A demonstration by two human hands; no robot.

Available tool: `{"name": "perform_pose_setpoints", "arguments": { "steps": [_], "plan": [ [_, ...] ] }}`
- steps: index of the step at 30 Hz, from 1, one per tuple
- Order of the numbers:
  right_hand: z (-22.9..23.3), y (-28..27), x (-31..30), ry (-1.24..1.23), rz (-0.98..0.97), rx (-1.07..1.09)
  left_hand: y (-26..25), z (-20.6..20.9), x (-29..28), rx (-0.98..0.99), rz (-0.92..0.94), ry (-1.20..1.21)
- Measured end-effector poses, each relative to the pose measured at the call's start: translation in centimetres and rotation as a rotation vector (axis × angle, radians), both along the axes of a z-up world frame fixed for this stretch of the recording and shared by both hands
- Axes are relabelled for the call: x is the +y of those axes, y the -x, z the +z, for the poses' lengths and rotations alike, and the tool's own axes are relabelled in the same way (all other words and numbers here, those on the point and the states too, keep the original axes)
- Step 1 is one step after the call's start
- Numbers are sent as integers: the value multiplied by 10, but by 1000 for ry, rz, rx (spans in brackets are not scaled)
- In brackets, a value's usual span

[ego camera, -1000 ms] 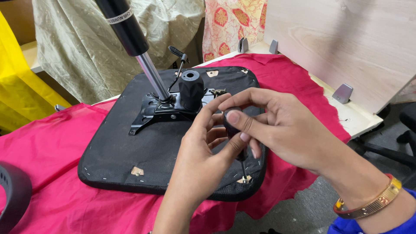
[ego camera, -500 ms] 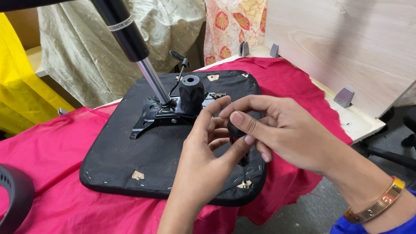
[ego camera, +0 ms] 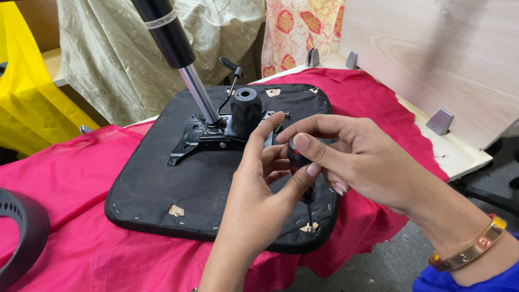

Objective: The person uses a screwdriver to fasten screws into the underside of an overturned chair seat, securing the gas lift mechanism to the seat base. The person repeatedly picks up screws and tightens them into the metal bracket.

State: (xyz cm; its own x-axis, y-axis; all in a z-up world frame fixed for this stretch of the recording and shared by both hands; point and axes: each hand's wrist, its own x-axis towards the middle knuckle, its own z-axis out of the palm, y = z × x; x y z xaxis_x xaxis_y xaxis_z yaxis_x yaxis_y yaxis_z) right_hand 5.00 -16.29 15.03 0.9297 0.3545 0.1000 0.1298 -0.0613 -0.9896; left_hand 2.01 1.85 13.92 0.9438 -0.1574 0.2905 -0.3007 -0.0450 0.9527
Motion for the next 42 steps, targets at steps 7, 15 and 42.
{"name": "perform_pose_setpoints", "arguments": {
  "steps": [7,15,42],
  "plan": [
    [-2,4,5,-8,-39,-168,1,0,3,16,-39,38],
    [-6,1,2,-19,8,-75,3,-1,4,-49,44,-73],
    [3,5,11,-128,69,-117,3,-4,6,-49,-13,-17]
  ]
}}
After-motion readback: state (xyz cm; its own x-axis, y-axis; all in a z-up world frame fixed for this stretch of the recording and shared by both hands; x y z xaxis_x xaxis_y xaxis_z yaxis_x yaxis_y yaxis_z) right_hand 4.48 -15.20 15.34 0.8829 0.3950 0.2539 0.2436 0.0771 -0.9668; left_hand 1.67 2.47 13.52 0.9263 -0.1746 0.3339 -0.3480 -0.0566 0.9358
